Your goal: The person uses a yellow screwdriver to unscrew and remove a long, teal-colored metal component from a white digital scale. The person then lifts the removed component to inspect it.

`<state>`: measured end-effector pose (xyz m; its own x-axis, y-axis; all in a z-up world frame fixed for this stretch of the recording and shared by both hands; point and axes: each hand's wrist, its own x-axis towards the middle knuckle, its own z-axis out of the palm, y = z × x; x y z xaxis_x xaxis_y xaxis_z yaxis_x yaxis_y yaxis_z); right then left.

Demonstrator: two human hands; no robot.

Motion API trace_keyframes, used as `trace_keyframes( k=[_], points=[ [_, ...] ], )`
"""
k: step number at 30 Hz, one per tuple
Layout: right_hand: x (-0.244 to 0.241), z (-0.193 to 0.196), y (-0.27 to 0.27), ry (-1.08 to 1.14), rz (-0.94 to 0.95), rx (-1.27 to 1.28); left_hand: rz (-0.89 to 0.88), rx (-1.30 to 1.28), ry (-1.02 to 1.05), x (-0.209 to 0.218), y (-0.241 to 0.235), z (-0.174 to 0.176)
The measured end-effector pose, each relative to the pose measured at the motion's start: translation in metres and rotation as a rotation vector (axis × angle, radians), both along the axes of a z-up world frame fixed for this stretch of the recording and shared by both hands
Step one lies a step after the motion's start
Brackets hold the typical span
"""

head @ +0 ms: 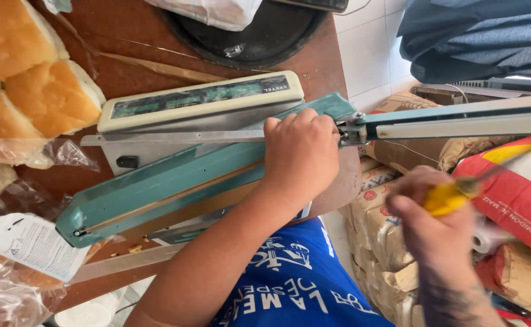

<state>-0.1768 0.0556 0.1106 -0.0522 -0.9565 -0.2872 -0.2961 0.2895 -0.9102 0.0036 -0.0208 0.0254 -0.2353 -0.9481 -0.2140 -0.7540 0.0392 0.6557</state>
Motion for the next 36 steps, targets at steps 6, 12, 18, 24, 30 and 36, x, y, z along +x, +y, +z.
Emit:
trace_keyframes(
  k=[6, 12, 18, 24, 30, 36],
  points=[
    [0.038, -0.053, 0.012, -0.033, -0.218, -0.150, 0.122, -0.058, 0.087, -0.003, 0.014, 0.008],
    [0.061, -0.060, 0.005, -0.064, -0.406, -0.131, 0.123, -0.032, 0.110, 0.000, 0.022, 0.023],
    [0.059, -0.072, 0.009, -0.174, -0.490, -0.144, 0.117, -0.026, 0.124, 0.000, 0.029, 0.029],
    [0.050, -0.083, 0.014, -0.317, -0.576, -0.112, 0.101, -0.009, 0.133, 0.000, 0.032, 0.031],
    [0.058, -0.069, 0.009, -0.382, -0.596, -0.076, 0.068, -0.035, 0.147, 0.003, 0.034, 0.035],
    [0.051, -0.069, 0.014, -0.374, -0.574, -0.122, 0.017, -0.028, 0.166, 0.004, 0.036, 0.044]
  ],
)
